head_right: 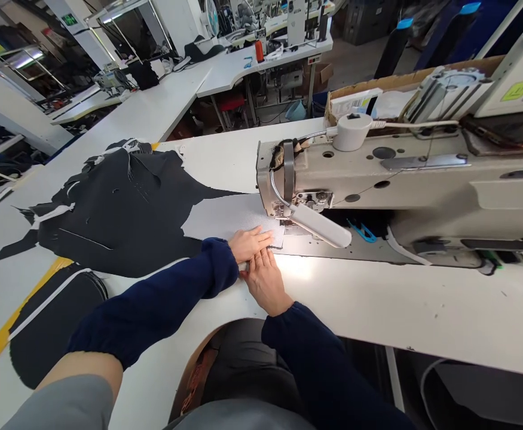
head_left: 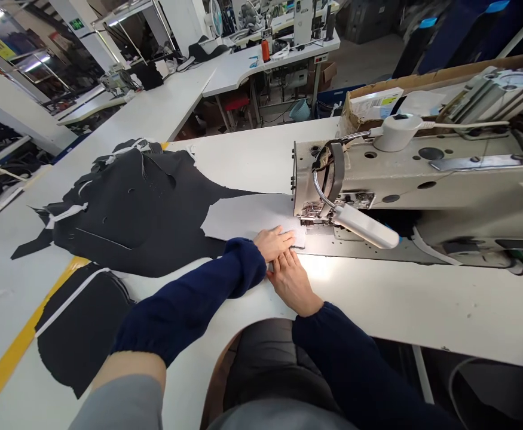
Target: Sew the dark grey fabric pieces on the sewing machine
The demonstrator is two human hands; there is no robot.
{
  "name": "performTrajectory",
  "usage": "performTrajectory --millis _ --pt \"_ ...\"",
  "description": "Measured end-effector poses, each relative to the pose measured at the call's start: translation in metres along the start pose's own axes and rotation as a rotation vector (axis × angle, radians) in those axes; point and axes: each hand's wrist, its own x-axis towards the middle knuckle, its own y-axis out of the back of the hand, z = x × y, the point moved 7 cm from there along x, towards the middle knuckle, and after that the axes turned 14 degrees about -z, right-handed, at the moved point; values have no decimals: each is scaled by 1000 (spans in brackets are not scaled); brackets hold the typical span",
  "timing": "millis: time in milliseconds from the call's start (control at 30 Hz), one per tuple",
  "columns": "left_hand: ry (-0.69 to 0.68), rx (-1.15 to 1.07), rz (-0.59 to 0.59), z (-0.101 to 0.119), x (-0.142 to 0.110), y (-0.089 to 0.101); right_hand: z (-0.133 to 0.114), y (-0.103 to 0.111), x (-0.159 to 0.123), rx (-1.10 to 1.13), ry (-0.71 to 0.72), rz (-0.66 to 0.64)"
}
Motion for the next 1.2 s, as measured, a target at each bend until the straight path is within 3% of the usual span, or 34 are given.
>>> performTrajectory --millis 600,733,1000,1200 --pt "169 -105 21 -30 46 14 40 -3 39 24 20 1" --pt "200 -110 25 -30 49 16 40 4 23 66 21 23" --pt "213 -93 55 -26 43 18 40 15 -38 89 -20 37" --pt "219 -111 63 -25 42 18 40 12 -41 97 -4 57"
